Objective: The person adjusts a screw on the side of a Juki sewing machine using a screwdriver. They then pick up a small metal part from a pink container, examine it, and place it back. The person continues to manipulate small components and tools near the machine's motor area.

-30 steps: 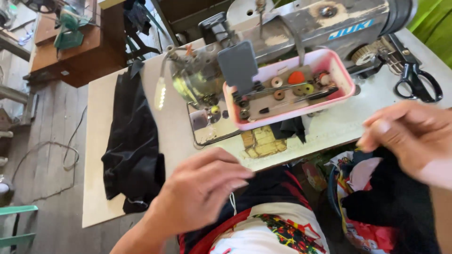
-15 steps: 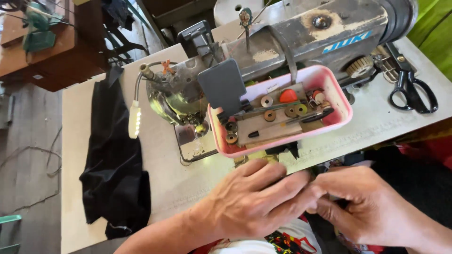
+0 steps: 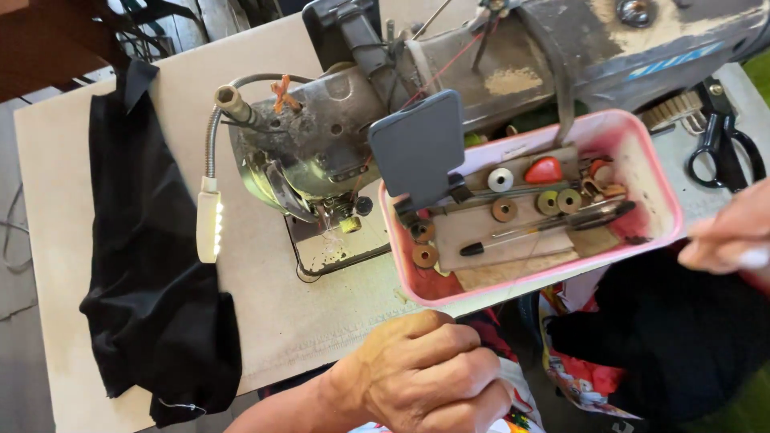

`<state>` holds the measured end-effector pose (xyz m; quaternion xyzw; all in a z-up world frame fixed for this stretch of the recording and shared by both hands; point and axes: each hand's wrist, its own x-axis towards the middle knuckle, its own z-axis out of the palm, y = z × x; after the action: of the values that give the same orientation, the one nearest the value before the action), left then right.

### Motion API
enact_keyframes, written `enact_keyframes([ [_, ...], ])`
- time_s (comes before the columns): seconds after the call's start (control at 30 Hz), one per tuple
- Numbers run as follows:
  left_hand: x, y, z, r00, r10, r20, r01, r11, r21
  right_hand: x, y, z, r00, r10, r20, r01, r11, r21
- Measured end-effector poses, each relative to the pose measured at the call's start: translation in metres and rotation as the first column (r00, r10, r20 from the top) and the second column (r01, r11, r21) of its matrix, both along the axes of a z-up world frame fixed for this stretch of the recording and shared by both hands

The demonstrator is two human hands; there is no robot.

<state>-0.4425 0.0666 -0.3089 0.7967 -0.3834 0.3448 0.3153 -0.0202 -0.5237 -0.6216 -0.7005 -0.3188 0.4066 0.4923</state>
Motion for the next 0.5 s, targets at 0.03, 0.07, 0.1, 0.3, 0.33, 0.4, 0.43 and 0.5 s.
enact_keyframes([
  [0.03, 0.0, 0.003, -0.004, 1.0, 0.004, -0.003, -0.004, 1.0, -0.006, -0.014, 0.088, 0.045, 1.0, 0.004, -0.003, -0.004, 1.0, -0.006],
  [0.07, 0.0, 0.006, -0.007, 1.0, -0.015, 0.0, 0.015, 1.0, -0.003, -0.049, 0.158, 0.137, 0.984, -0.164, 0.062, 0.165, 0.986, -0.013],
  [0.1, 0.0, 0.009, -0.01, 0.999, -0.035, 0.003, 0.035, 0.999, -0.001, -0.119, 0.218, 0.253, 0.936, -0.328, 0.128, 0.332, 0.943, -0.013],
  [0.3, 0.003, 0.019, -0.007, 0.999, -0.038, 0.037, 0.042, 0.993, -0.113, -0.205, 0.399, 0.384, 0.454, 0.052, 0.89, -0.113, 0.994, 0.0],
  [0.33, 0.003, 0.016, -0.007, 0.999, -0.037, 0.037, 0.041, 0.992, -0.116, -0.207, 0.407, 0.389, 0.454, 0.055, 0.889, -0.114, 0.994, -0.003],
  [0.4, 0.003, 0.012, -0.007, 1.0, 0.0, -0.026, -0.006, 0.966, -0.257, -0.211, 0.424, 0.4, 0.305, 0.185, 0.934, -0.151, 0.978, -0.145],
  [0.43, 0.003, 0.012, -0.007, 1.0, 0.001, -0.028, -0.008, 0.965, -0.26, -0.212, 0.425, 0.395, 0.306, 0.188, 0.933, -0.152, 0.977, -0.148],
  [0.5, 0.004, 0.013, -0.007, 0.999, -0.002, -0.041, -0.01, 0.96, -0.279, -0.214, 0.428, 0.385, 0.193, 0.244, 0.95, -0.018, 0.969, -0.245],
])
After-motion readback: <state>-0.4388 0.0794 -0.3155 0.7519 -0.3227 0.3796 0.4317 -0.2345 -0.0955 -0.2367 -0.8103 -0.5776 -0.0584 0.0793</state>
